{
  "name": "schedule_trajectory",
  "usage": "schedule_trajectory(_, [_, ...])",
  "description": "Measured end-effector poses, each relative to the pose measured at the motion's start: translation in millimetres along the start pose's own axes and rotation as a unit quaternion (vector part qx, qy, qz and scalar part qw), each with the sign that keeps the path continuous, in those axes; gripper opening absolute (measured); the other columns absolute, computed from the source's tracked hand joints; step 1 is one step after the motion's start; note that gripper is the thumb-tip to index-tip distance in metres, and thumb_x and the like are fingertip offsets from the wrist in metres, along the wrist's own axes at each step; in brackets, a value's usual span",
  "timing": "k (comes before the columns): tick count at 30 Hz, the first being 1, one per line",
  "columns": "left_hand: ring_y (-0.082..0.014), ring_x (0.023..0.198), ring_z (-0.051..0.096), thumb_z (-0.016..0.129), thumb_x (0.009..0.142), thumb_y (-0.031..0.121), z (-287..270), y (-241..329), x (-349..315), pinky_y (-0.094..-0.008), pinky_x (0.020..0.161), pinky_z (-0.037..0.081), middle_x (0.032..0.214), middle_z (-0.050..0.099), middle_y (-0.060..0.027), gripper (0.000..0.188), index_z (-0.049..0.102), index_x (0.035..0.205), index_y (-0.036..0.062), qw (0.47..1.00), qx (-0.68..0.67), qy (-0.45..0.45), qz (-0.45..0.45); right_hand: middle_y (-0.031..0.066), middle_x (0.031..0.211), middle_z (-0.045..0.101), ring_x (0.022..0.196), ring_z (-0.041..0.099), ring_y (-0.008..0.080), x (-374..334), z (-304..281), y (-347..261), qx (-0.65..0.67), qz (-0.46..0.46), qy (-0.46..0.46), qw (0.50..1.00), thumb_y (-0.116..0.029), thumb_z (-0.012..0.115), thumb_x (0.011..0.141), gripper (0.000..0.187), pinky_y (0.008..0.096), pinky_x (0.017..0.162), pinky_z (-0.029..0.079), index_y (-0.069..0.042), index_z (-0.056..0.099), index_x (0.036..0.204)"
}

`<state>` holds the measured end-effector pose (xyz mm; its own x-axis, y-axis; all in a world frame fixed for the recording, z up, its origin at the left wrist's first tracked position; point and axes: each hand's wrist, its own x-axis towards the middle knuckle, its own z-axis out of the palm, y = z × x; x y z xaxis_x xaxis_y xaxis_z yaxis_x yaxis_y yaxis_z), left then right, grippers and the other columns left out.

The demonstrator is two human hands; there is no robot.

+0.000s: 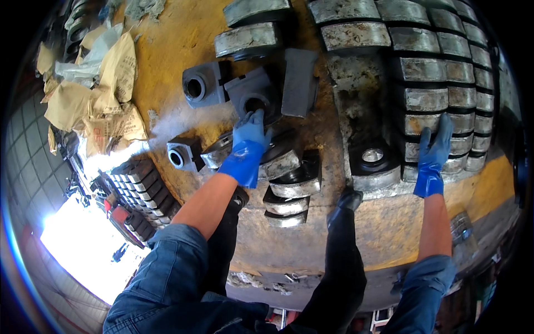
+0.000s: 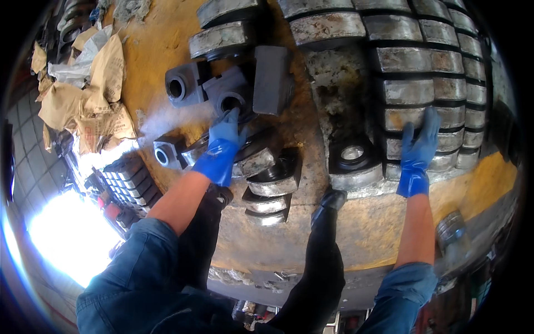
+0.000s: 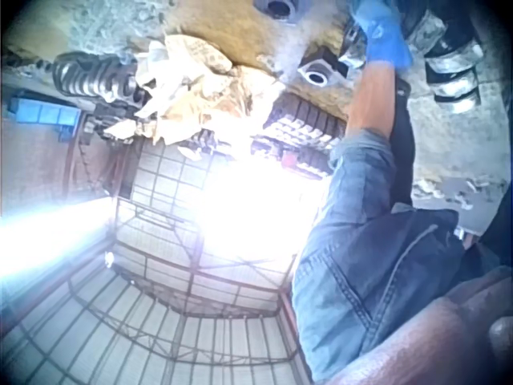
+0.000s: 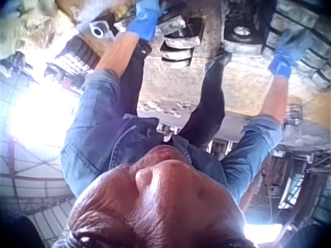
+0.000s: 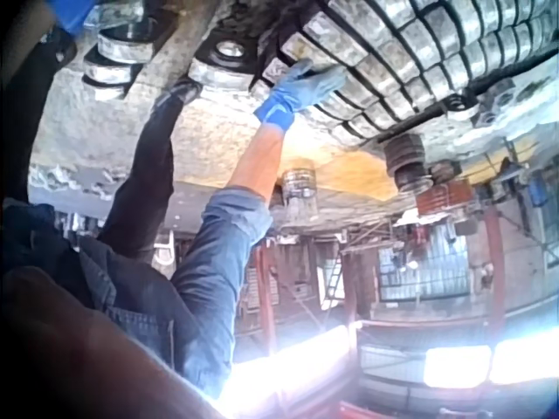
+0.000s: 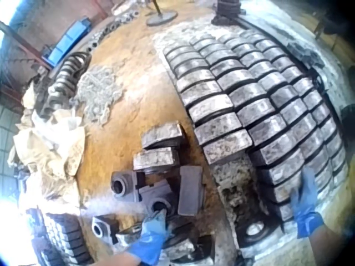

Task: The person picks up rectangular metal blocks from a large pile and stacks them into neat rows on a yellow workbench. They wear blue gloves and handle the blocks one by one, occasionally adjusting the alignment of the stacks.

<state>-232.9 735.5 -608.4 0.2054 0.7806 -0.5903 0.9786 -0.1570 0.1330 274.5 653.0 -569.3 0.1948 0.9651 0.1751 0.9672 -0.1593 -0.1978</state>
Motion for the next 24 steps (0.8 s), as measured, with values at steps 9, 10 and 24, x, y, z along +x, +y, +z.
schedule_trajectory(9, [-0.0319, 0.114, 0.069, 0.070, 0.087, 0.033, -20.8, 9.1, 58.5, -0.0480, 0.098, 0.051, 0.118, 0.074, -0.0144, 0.040, 0.072, 0.121, 0.0106, 0.969, 0.142, -0.199, -0.040, 0.0262, 0.148, 0.050, 0.140, 0.044, 0.0450, -1.2, -0.7, -1.0, -0.004, 0.008, -0.008, 1.000, -0.033, 0.056, 0.103, 0.059, 0.0487, 0.116, 0.037, 0.006, 0.044, 0.147])
schedule_trajectory(10, [-0.0325, 0.112, 0.070, 0.070, 0.088, 0.033, -21.8, 5.1, 60.3, -0.0471, 0.097, 0.052, 0.117, 0.074, -0.0153, 0.039, 0.073, 0.119, 0.0101, 0.970, 0.141, -0.197, -0.019, 0.0258, 0.148, 0.050, 0.139, 0.045, 0.0448, -1.3, -1.0, -2.2, -0.005, 0.014, -0.010, 1.000, -0.033, 0.057, 0.103, 0.059, 0.0488, 0.116, 0.037, 0.005, 0.045, 0.147])
schedule_trajectory(24, [-0.0260, 0.093, 0.070, 0.054, 0.105, 0.034, -234.2, 14.5, 1.6, -0.0394, 0.080, 0.052, 0.103, 0.073, -0.0204, 0.037, 0.070, 0.119, 0.0036, 0.971, -0.042, -0.234, 0.033, 0.0278, 0.145, 0.051, 0.137, 0.046, 0.0474, 2.6, -11.9, 0.2, 0.047, 0.029, -0.010, 0.998, -0.027, 0.066, 0.096, 0.061, 0.0513, 0.114, 0.039, 0.004, 0.047, 0.145])
